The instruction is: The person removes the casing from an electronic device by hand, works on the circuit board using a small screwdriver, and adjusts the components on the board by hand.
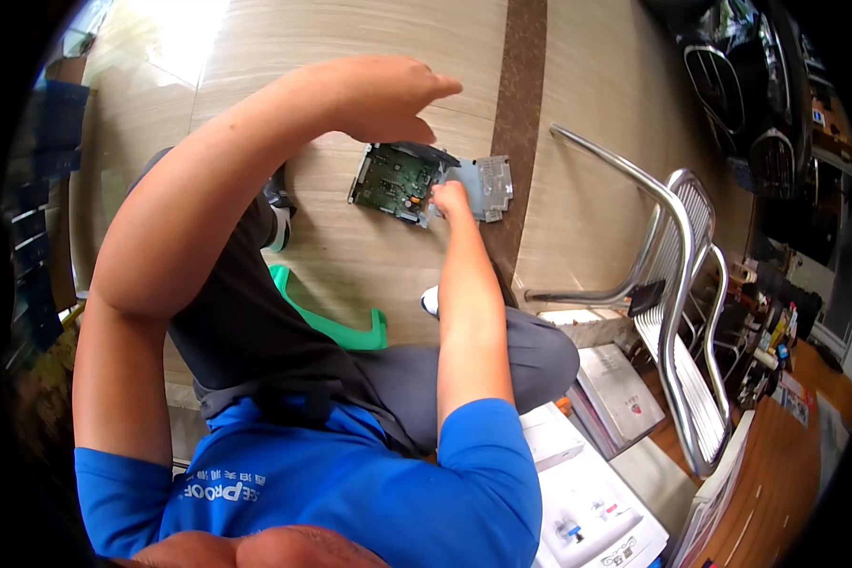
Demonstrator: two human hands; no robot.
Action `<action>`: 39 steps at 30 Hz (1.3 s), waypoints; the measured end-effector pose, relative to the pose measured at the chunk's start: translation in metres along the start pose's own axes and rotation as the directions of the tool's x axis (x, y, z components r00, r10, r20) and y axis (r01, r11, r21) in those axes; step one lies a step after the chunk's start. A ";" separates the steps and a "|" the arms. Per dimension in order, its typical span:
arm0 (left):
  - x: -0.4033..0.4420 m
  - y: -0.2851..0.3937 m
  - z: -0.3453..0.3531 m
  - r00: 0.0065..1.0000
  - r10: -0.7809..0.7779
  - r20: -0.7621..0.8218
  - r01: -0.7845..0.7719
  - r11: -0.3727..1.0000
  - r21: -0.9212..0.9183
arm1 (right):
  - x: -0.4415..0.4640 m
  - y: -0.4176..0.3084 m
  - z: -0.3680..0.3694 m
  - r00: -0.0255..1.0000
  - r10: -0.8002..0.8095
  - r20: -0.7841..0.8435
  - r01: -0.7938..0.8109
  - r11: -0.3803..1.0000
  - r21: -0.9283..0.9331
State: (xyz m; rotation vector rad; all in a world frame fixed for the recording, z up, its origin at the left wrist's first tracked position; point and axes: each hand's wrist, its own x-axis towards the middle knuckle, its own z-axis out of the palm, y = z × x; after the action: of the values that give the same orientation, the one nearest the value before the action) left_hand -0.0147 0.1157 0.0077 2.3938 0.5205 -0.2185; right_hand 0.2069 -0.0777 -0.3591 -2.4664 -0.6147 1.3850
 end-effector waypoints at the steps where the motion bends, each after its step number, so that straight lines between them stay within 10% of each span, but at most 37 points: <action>1: 0.004 0.000 0.002 1.000 -0.011 0.017 0.010 1.000 0.029 | -0.001 0.001 -0.001 1.000 -0.006 0.004 0.006 1.000 0.010; 5: 0.011 0.011 0.002 0.996 -0.059 0.073 0.055 0.997 0.059 | -0.031 -0.014 -0.023 0.948 -0.200 -0.248 0.097 0.923 -0.373; 11: 0.010 0.018 0.003 0.998 0.059 -0.011 -0.058 0.995 0.081 | -0.087 -0.050 -0.072 0.925 -0.267 -0.271 0.103 0.862 -0.496; 15: 0.006 0.028 0.003 0.997 0.081 -0.005 -0.080 0.991 0.111 | -0.142 -0.079 -0.104 0.767 -0.595 -0.240 0.352 0.703 -0.618; 22: 0.013 0.029 0.015 0.992 0.128 -0.012 -0.126 0.985 0.120 | -0.239 -0.121 -0.135 0.781 -0.603 -0.166 0.475 0.744 -0.469; 25: 0.015 0.024 0.019 0.989 0.145 -0.013 -0.142 0.982 0.128 | -0.268 -0.147 -0.140 0.866 -0.484 -0.125 0.489 0.872 0.013; 28: 0.006 0.031 0.015 0.988 0.157 0.008 -0.157 0.982 0.103 | -0.286 -0.169 -0.144 0.778 -0.616 -0.122 0.610 0.697 0.378; 39: 0.021 0.028 0.018 0.982 0.181 -0.063 -0.174 0.980 0.102 | -0.281 -0.176 -0.172 0.778 -0.614 -0.129 0.582 0.629 0.515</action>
State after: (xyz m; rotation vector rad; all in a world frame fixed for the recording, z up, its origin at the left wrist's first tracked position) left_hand 0.0160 0.0913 0.0047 2.5328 0.3328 -0.0798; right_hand 0.1824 -0.0572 0.0135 -1.5640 -0.8331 1.1401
